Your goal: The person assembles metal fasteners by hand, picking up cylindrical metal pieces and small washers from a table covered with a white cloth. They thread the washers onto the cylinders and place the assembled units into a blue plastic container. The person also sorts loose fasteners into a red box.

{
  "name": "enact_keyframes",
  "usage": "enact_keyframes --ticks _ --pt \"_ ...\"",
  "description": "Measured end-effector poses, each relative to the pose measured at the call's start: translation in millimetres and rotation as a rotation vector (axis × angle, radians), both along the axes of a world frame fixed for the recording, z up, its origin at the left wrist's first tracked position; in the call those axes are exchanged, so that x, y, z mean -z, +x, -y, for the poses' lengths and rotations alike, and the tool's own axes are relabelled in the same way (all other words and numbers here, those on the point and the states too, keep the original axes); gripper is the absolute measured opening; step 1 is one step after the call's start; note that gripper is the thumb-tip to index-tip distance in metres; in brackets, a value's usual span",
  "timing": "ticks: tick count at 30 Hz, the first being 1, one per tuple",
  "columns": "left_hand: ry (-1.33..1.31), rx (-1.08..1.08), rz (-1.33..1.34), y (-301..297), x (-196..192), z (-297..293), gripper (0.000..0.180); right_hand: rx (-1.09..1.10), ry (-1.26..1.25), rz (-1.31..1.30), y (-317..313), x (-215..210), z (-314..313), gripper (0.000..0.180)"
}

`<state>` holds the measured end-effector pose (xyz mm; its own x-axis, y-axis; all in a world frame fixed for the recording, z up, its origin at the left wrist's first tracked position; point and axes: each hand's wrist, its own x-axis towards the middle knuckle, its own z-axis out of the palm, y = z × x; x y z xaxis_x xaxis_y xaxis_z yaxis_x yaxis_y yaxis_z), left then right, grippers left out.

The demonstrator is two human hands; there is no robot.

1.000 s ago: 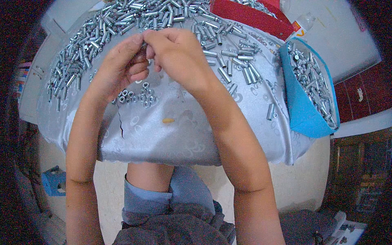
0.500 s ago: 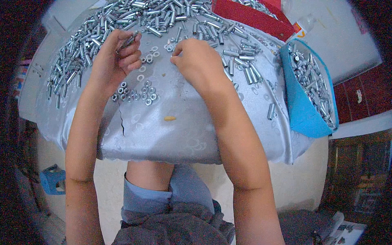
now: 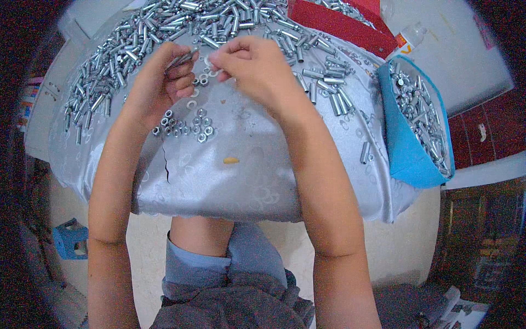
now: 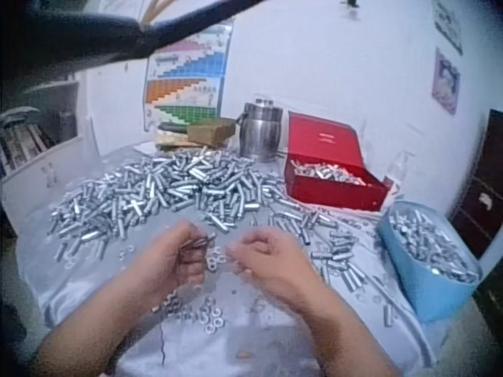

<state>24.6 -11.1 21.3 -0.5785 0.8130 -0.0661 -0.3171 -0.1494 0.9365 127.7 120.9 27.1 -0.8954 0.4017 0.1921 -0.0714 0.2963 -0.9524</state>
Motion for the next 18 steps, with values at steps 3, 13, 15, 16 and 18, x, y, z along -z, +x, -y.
enact_keyframes --ticks 3,13,15,16,18 --pt "-0.032 -0.019 -0.044 2.6 -1.9 0.1 0.024 -0.052 -0.214 0.012 2.2 -6.7 1.0 0.021" --pt "-0.018 0.043 -0.018 1.9 -1.0 1.6 0.022 -0.057 -0.277 -0.109 -3.1 2.7 8.9 0.023" --pt "-0.014 0.048 -0.018 1.9 -0.9 1.2 0.021 -0.035 -0.253 -0.132 -3.0 4.9 9.3 0.024" --pt "-0.014 0.047 -0.02 2.1 -0.9 0.3 0.021 -0.028 -0.22 -0.14 -2.5 4.3 9.6 0.023" --pt "-0.01 0.042 -0.017 1.5 0.1 0.1 0.02 -0.019 -0.157 -0.155 -1.8 3.0 10.6 0.021"
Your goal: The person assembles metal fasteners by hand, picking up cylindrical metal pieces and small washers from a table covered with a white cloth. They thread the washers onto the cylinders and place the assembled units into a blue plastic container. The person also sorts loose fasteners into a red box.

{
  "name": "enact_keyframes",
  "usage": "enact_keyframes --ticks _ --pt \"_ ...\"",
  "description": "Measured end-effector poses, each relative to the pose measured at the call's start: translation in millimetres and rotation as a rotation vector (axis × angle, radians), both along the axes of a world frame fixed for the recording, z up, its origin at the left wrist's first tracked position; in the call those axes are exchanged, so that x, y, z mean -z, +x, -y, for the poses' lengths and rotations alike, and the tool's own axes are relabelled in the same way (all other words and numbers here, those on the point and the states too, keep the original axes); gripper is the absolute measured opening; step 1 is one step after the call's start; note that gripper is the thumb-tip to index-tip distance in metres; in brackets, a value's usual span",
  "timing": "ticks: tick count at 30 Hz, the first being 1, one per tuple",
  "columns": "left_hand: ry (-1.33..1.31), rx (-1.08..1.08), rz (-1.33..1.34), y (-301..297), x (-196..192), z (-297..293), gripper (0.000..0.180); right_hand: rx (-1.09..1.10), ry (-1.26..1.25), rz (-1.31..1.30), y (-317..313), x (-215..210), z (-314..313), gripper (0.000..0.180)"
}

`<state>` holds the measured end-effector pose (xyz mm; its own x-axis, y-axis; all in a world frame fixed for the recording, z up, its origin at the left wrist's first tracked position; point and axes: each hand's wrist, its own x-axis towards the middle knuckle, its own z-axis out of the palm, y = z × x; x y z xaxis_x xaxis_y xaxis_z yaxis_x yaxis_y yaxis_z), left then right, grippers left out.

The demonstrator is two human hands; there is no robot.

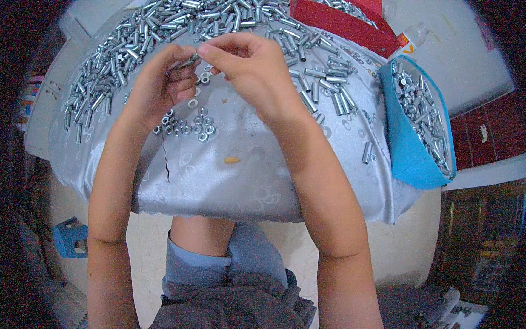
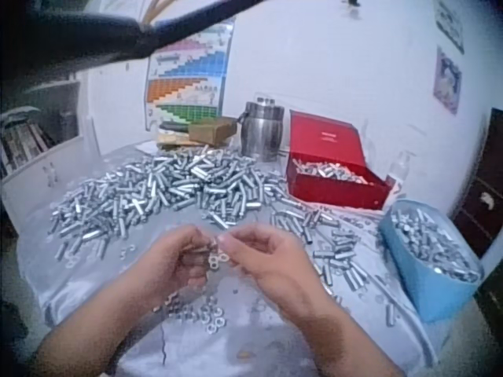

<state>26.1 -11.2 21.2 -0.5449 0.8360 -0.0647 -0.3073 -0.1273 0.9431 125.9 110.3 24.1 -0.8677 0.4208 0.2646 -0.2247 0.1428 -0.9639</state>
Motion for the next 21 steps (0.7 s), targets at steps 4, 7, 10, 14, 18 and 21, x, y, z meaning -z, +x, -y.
enact_keyframes --ticks 4,7,10,14,18,21 --pt "0.039 0.029 0.059 -3.7 1.2 -0.1 0.021 0.05 0.126 -0.045 -1.5 0.4 2.0 0.022" --pt "0.008 0.022 0.086 2.6 -5.0 -0.7 0.024 0.086 0.192 -0.094 -1.6 -0.4 4.1 0.019" --pt "-0.044 0.004 0.027 4.6 -4.2 -1.8 0.028 0.097 0.241 -0.114 -2.4 1.9 5.6 0.019" --pt "-0.049 0.075 -0.052 5.0 -3.8 -2.9 0.029 0.122 0.298 -0.093 0.6 -1.2 3.3 0.02" --pt "-0.024 0.026 -0.136 6.8 -3.1 -2.6 0.029 0.05 0.4 -0.128 0.9 -3.8 -13.0 0.02" --pt "0.048 -0.017 -0.052 2.5 -3.9 -3.8 0.03 0.166 0.291 -0.097 2.2 -9.8 -18.5 0.021"
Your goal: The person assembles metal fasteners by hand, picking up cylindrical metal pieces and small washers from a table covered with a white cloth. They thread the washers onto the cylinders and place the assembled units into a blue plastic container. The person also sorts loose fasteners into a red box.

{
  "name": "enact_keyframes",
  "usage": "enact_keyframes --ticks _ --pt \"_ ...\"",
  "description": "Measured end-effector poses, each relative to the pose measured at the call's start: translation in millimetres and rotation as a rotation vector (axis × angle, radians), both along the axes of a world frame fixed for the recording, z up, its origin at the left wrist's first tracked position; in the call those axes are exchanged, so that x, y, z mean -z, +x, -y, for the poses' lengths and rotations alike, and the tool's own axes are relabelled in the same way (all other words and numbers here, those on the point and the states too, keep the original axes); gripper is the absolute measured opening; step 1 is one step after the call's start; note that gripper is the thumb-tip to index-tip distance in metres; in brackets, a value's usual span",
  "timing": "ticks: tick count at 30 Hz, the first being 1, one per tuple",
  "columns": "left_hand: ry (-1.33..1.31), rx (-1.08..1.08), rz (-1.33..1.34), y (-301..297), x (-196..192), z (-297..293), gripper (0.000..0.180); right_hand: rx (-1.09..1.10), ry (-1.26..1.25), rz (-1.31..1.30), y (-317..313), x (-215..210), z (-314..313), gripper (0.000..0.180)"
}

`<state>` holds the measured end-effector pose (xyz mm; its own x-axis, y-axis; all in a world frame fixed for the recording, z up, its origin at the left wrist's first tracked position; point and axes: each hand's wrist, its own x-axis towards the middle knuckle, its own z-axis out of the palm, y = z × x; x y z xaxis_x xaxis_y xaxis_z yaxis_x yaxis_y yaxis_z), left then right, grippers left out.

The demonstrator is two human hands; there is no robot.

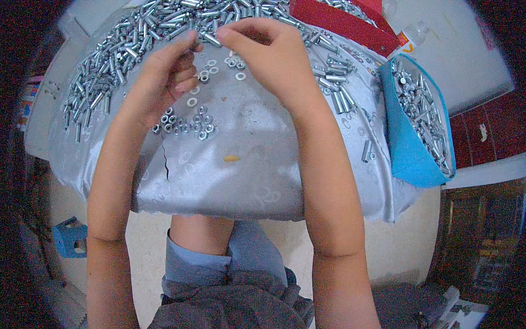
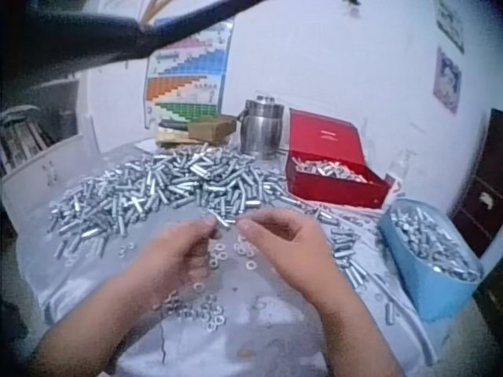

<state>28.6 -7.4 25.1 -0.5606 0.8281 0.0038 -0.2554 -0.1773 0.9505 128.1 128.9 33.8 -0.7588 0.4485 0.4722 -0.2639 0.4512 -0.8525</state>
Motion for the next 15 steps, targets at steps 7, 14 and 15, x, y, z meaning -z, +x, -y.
enact_keyframes --ticks 7,14,15 --pt "0.224 -0.283 0.237 -24.5 3.9 2.4 0.022 0.363 0.898 0.141 -4.1 29.2 -18.8 0.021" --pt "0.252 -0.278 0.316 -29.2 4.0 5.0 0.02 0.531 0.756 0.569 12.4 18.0 -32.8 0.015" --pt "0.243 -0.295 0.301 -26.9 3.2 4.2 0.02 0.544 0.735 0.637 12.5 17.0 -32.2 0.015"
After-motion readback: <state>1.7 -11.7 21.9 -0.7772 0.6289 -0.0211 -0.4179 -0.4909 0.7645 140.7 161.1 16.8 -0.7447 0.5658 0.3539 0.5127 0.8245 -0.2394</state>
